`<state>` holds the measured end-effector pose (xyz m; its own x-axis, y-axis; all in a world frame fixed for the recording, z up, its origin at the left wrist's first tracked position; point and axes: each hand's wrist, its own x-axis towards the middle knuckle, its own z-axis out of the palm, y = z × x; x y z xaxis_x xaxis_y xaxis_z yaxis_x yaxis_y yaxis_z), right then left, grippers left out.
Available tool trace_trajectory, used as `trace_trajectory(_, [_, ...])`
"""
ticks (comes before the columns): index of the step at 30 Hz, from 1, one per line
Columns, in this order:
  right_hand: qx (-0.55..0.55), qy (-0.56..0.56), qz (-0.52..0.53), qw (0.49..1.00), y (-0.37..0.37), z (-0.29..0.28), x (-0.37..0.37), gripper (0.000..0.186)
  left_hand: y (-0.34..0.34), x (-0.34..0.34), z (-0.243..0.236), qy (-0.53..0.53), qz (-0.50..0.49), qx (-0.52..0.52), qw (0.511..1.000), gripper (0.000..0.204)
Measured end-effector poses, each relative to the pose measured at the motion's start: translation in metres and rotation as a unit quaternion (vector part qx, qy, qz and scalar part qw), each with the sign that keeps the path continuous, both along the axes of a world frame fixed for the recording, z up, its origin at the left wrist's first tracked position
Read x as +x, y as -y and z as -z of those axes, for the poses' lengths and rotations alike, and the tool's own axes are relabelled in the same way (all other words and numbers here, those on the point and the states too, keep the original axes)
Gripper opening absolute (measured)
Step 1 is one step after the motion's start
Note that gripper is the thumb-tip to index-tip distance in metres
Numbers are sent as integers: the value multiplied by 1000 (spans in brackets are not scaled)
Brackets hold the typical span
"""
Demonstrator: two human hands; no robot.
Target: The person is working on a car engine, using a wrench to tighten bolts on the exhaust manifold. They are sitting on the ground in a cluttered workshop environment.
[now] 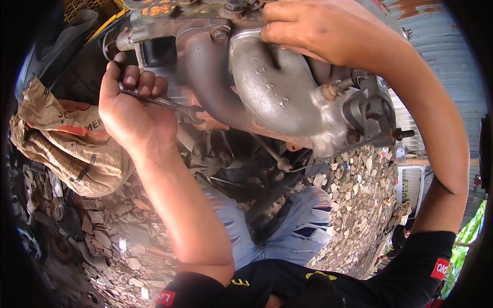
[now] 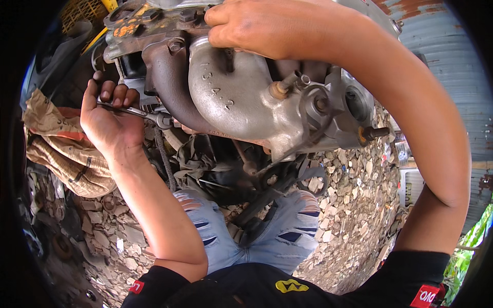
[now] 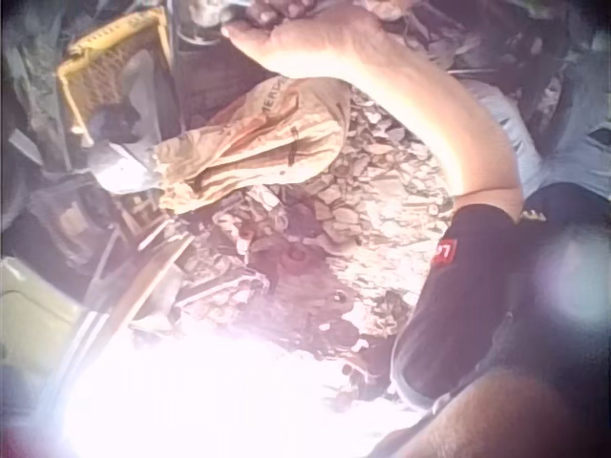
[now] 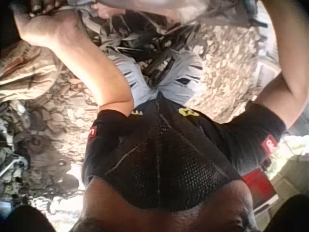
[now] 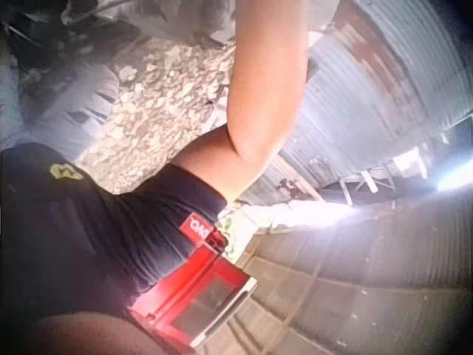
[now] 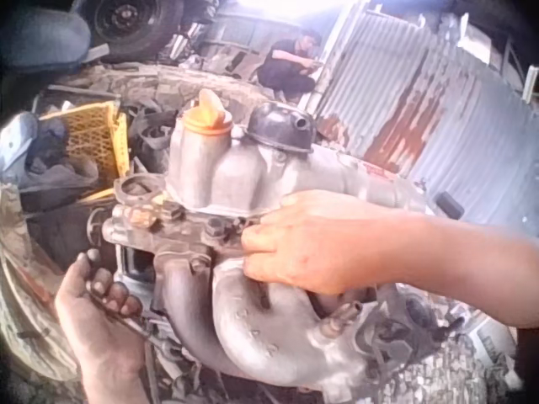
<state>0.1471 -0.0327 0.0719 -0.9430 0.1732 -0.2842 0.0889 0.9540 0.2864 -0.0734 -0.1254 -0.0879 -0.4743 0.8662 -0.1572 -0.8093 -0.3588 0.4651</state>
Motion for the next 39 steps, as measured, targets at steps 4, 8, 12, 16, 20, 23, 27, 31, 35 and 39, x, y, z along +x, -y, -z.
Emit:
trace_trajectory(4, [26,16,34,999,8,-3,-2,21,-4,-3,9,12,15,-3,1000,15])
trace_trajectory(8, [19,12,43,999,5,-6,-2,23,-11,1,13,29,18,-61,998,16])
trace_trajectory(12, [26,40,74,996,2,-6,2,24,-7,6,9,39,17,-69,997,16])
trace_trajectory(16, [43,-22,-13,999,5,-1,4,19,-1,3,4,46,29,-39,998,16])
trace_trajectory(20, [34,-38,-19,999,3,6,6,14,15,-5,-5,30,33,8,999,16])
trace_trajectory(23, [46,-36,-50,997,0,8,7,13,32,-7,-16,16,-1,4,1000,17])
trace_trajectory(27, [46,-25,-13,999,0,8,7,14,61,-7,-30,4,-21,15,1000,18])
trace_trajectory(31, [20,-87,-73,993,3,10,3,13,91,-14,-44,-47,-35,50,997,19])
trace_trajectory(35, [-5,-130,-110,985,6,10,6,15,102,-12,-50,-127,-89,44,987,19])
trace_trajectory(39, [3,-104,-10,995,12,9,12,24,87,3,-44,-110,-86,34,990,18])
